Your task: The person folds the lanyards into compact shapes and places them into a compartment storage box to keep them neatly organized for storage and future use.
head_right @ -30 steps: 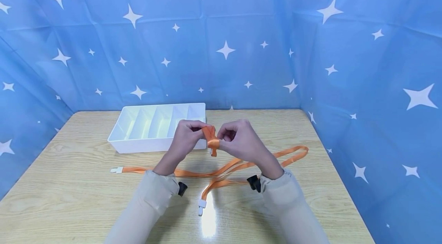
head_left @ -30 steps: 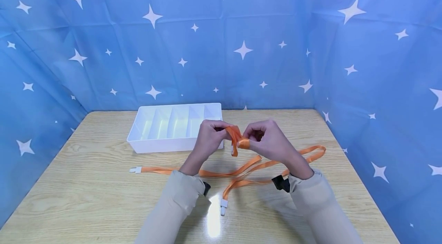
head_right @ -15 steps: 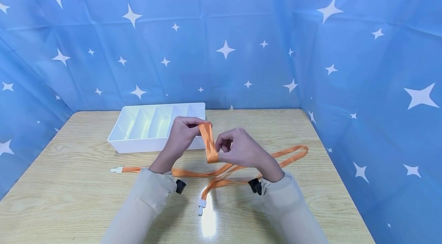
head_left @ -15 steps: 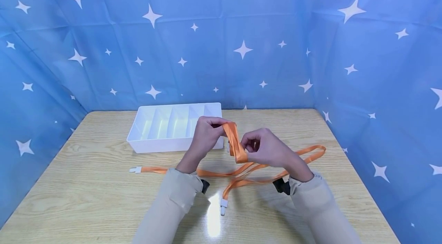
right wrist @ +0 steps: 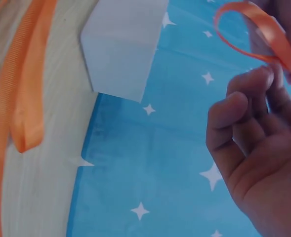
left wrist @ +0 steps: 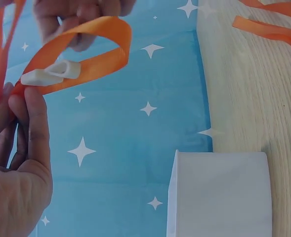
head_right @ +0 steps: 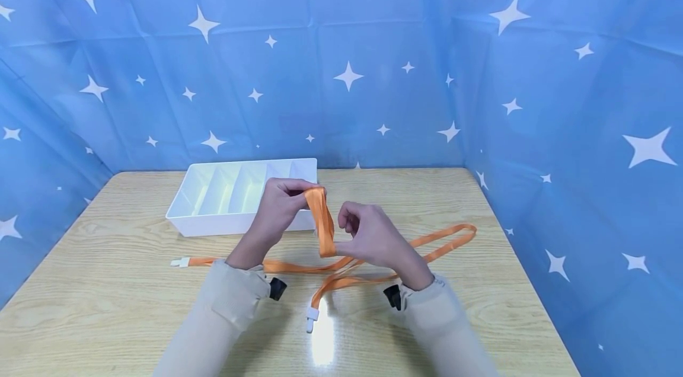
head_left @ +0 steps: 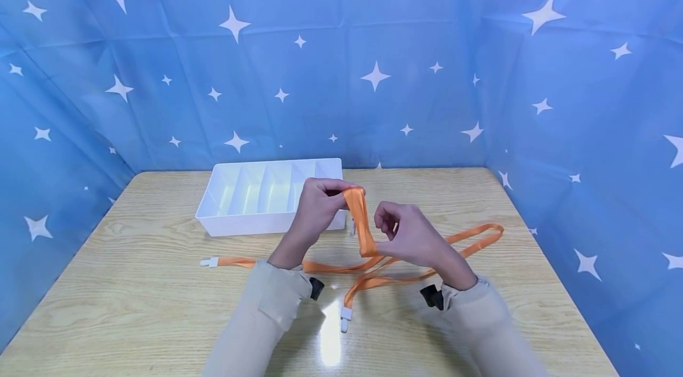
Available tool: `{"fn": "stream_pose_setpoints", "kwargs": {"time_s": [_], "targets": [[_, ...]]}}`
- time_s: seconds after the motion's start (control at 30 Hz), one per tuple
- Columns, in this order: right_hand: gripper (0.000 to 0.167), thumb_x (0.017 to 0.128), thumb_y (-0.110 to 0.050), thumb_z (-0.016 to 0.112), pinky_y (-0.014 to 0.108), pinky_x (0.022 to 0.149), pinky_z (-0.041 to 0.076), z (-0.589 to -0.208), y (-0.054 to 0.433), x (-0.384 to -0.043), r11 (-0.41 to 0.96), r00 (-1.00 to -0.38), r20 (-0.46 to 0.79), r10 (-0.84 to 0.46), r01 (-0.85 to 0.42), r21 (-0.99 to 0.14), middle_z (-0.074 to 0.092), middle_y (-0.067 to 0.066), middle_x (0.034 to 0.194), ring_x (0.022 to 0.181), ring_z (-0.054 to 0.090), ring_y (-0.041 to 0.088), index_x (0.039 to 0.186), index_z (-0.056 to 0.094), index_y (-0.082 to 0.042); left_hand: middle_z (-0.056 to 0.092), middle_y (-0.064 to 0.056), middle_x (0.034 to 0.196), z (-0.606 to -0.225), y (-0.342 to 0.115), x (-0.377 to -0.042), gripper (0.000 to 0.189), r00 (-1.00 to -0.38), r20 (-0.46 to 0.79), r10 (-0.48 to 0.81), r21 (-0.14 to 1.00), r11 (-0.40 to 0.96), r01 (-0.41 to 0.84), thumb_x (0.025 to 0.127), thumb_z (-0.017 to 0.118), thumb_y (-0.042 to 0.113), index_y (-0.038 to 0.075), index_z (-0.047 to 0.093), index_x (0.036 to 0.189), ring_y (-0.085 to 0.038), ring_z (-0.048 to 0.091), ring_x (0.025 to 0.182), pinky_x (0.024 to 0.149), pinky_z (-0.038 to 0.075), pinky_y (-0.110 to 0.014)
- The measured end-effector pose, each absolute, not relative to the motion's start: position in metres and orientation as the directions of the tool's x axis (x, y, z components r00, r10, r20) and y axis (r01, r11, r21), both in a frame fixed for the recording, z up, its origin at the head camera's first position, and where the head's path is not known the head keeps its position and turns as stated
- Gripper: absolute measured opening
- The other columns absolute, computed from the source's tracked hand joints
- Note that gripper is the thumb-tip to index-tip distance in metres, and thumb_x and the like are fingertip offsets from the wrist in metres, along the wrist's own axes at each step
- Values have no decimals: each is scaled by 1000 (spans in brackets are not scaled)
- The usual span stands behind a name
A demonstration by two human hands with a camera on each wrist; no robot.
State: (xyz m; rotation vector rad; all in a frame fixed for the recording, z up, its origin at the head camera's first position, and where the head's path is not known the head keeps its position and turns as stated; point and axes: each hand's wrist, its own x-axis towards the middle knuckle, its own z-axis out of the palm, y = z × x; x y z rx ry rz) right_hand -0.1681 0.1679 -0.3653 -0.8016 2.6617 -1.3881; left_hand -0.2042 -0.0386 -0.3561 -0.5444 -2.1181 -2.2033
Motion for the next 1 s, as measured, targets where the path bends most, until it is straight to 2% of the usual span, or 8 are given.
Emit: {"fn": "stream_pose_setpoints", "kwargs": {"time_s": [0.1,0.23,0.33,0.6,1.0], "targets": [[40,72,-23,89,27,52,41,-370,165,-168,482,-878,242,-413,-435,-760,52,2,79,59,48,15,94,57,-15,73,-14,86,-356,-38,-204,13,-940,269,210,963,-71,260,90,67,-4,-10,74,98,-13,68,71,72,59,-33],[49,72,-15,87,27,54,45,-376,162,-168,496,-898,264,-352,-418,-761,55,0,88,62,52,15,114,63,-13,72,-11,85,-356,-37,-203,13,-940,266,212,964,-82,254,91,67,-2,-10,74,98,-15,67,72,72,59,-33],[51,74,-8,84,27,54,45,-381,159,-168,472,-907,270,-322,-401,-785,56,0,86,61,51,16,121,66,-10,72,-10,84,-357,-37,-203,14,-938,270,216,962,-95,255,92,67,0,-10,74,99,-15,67,72,72,59,-34],[32,77,0,79,24,51,40,-389,149,-167,395,-907,302,-293,-402,-826,55,5,73,56,48,14,108,72,-4,73,-8,83,-359,-36,-203,14,-937,276,215,960,-114,257,91,70,1,-10,74,98,-14,67,71,69,59,-31],[10,86,-5,76,24,53,42,-397,138,-167,329,-908,342,-244,-409,-851,56,0,67,56,50,13,96,73,-6,73,-11,87,-359,-36,-202,13,-938,270,217,962,-93,255,91,67,-2,-11,74,98,-13,65,73,68,57,-26]]}}
